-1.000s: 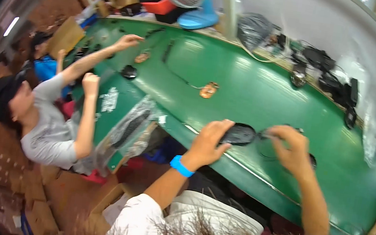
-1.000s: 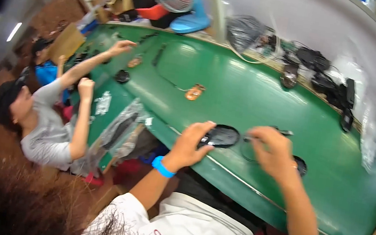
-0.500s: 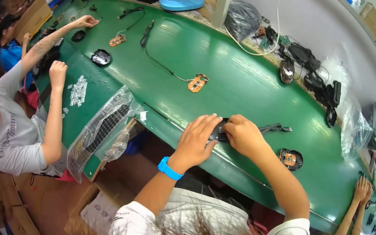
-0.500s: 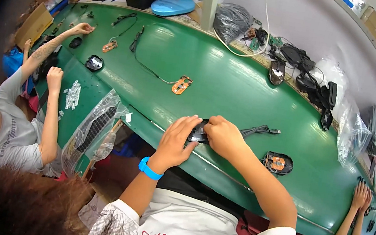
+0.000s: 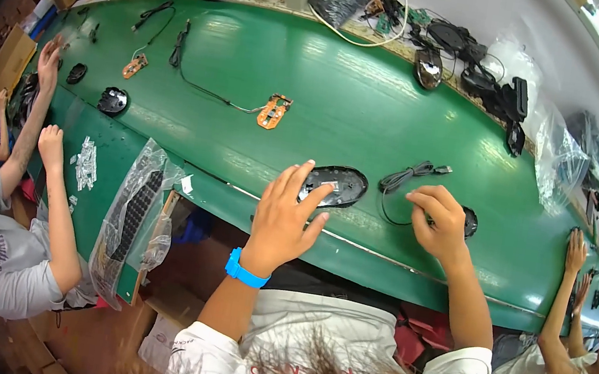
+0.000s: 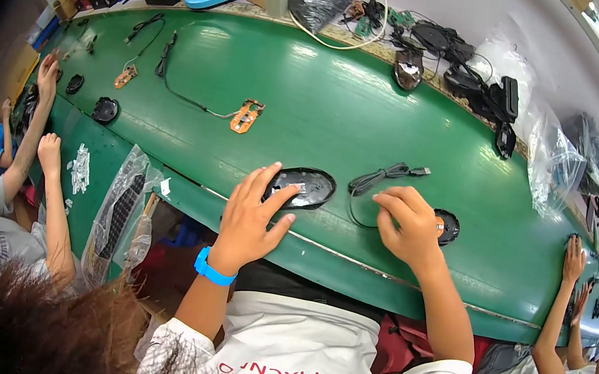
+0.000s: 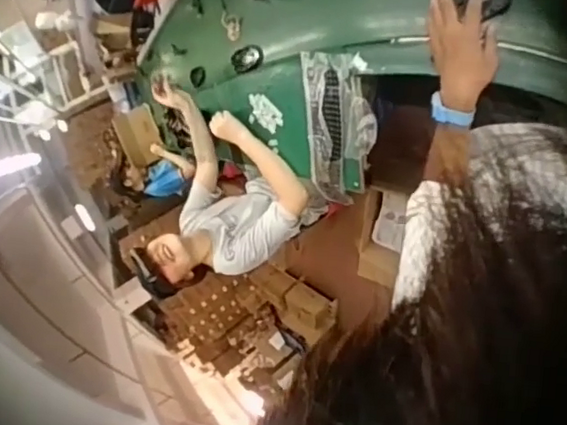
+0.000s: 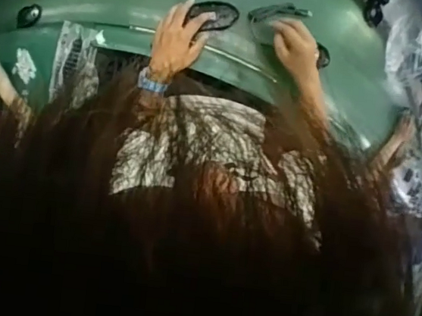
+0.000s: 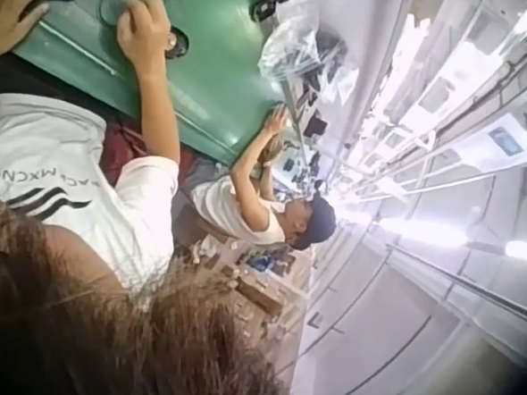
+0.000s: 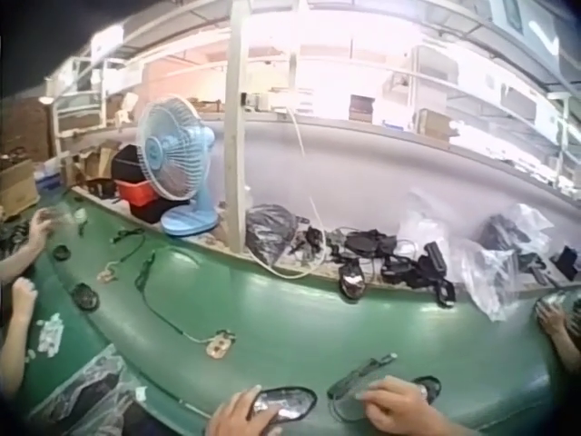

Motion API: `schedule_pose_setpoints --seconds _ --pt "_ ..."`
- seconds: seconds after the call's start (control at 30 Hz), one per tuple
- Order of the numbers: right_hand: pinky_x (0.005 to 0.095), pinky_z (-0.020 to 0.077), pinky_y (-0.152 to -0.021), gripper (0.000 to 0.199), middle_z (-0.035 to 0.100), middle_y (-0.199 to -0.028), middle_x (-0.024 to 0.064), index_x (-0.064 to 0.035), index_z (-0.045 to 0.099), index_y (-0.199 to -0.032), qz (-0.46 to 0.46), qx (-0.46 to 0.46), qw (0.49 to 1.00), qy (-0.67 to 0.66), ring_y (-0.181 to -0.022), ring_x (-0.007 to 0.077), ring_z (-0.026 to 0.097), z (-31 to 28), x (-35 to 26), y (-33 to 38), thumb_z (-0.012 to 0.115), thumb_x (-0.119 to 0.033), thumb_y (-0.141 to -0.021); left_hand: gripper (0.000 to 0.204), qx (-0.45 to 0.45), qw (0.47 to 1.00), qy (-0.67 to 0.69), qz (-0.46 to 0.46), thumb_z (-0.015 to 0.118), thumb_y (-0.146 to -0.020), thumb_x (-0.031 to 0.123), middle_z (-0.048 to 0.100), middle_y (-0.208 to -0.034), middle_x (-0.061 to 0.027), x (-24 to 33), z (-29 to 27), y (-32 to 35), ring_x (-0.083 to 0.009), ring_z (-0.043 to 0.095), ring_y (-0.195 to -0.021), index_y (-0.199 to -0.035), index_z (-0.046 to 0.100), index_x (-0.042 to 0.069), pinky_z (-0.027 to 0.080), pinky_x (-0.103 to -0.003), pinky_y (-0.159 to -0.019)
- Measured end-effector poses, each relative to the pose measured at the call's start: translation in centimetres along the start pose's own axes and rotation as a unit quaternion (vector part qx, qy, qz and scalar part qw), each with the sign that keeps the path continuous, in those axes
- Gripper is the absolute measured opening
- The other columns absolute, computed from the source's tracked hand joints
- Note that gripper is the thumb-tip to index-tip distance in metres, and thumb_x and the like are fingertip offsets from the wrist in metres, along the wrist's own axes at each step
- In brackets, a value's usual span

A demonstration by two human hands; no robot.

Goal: Assembling the internal components and casing of computer mice at a manufacturing station.

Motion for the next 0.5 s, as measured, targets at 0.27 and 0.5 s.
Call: schedule_pose_setpoints --seconds 0.27,0.5 --pt "0.0315 0.0507 -0.058 0.023 0.068 -0.089 0.0106 -0.0008 0.071 -0.091 -0.012 0.08 0.996 0.031 -0.07 0.023 0.065 -2.3 0.3 1.8 0.066 0.01 -0.071 0.047 0.028 0.999 0.033 -0.012 0.073 -0.085 0.014 0.051 -0.145 -0.0207 0.0 -1.4 -0.3 -0.0433 0.049 -0.13 -0.131 0.064 0.01 0.042 -0.052 -0.108" --pt "0.0334 0.052 -0.06 0.024 0.068 -0.087 0.0115 0.0002 0.07 -0.092 -0.069 0.09 0.993 0.013 -0.073 0.0254 0.065 -2.0 -0.6 2.0 0.066 0.011 -0.07 0.044 0.065 0.988 -0.133 0.038 0.068 -0.084 0.002 0.063 -0.131 -0.0187 -6.7 -7.3 -7.1 -0.0391 0.057 -0.123 -0.128 0.064 0.004 0.046 -0.046 -0.107"
Point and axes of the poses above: each hand's wrist, its own y-axis away from the middle knuckle, its own z-axis out of the palm, x = y × z, the point moved 9 cm from there along -y, towards the middle knuckle
